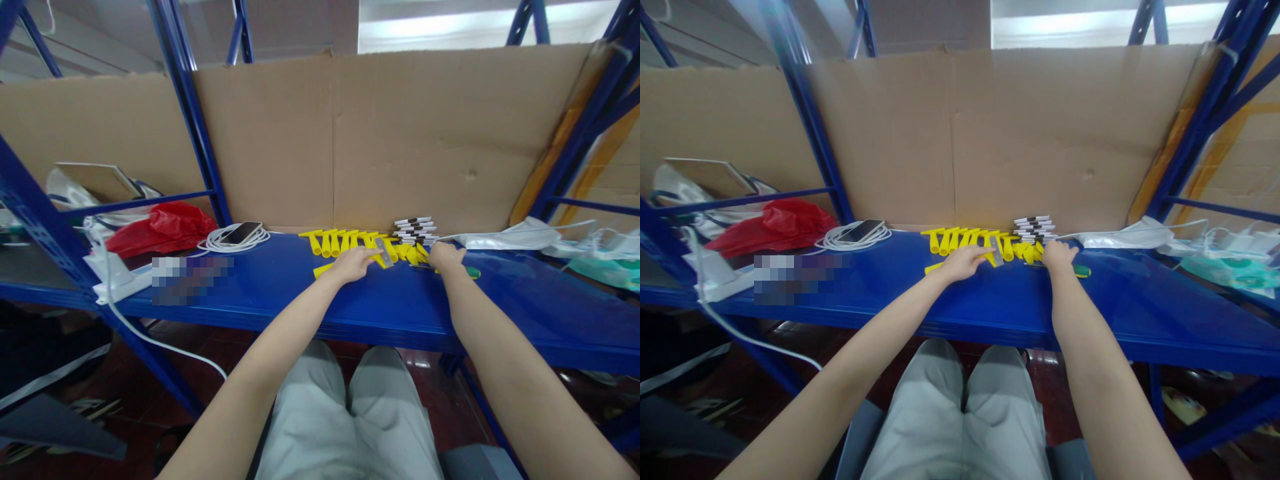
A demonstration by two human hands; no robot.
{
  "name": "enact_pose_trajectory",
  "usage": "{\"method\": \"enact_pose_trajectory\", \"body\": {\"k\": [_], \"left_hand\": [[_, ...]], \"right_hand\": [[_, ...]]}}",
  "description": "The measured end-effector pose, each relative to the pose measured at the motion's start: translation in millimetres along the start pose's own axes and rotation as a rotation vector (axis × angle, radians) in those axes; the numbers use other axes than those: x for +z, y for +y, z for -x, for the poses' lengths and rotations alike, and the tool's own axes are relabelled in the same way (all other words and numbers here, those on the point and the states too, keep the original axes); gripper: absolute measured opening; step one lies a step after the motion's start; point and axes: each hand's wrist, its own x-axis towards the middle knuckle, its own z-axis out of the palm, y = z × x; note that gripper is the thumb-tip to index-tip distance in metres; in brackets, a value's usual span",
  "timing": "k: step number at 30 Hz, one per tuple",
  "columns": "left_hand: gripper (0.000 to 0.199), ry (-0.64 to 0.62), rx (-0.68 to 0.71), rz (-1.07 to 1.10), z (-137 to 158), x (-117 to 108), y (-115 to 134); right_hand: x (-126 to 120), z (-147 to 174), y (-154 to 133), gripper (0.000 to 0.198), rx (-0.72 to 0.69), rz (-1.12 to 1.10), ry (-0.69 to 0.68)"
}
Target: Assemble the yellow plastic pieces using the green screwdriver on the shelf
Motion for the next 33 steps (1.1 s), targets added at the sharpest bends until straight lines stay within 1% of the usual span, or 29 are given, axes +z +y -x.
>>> {"method": "enact_pose_trajectory", "body": {"k": [12,17,20,23,26,28,31,33], "left_hand": [[0.039,-0.018,-0.022,-0.015,1,-2,4],[0.040,-0.021,-0.012,-0.007,1,-1,3],[0.040,-0.027,-0.015,-0.008,1,-2,3],[0.040,-0.029,-0.023,-0.013,1,-2,4],[0.040,-0.030,-0.022,-0.010,1,-2,3],[0.040,-0.030,-0.017,-0.011,1,-1,3],[0.041,-0.026,-0.005,-0.024,1,0,2],[0.041,-0.025,-0.004,-0.031,1,0,2]], "right_hand": [[-6,5,-3,0.044,0.042,-0.037,-0.034],[-1,3,-3,0.042,0.021,-0.018,0.019],[1,3,-3,0.040,0.042,-0.035,0.055],[0,5,-3,0.039,0.070,-0.081,0.132],[-3,5,-2,0.037,0.082,-0.176,0.242],[-6,4,-1,0.035,0.073,-0.283,0.325],[-11,0,1,0.031,0.026,-0.512,0.447],[-14,-3,-1,0.024,-0.016,-0.684,0.489]]}}
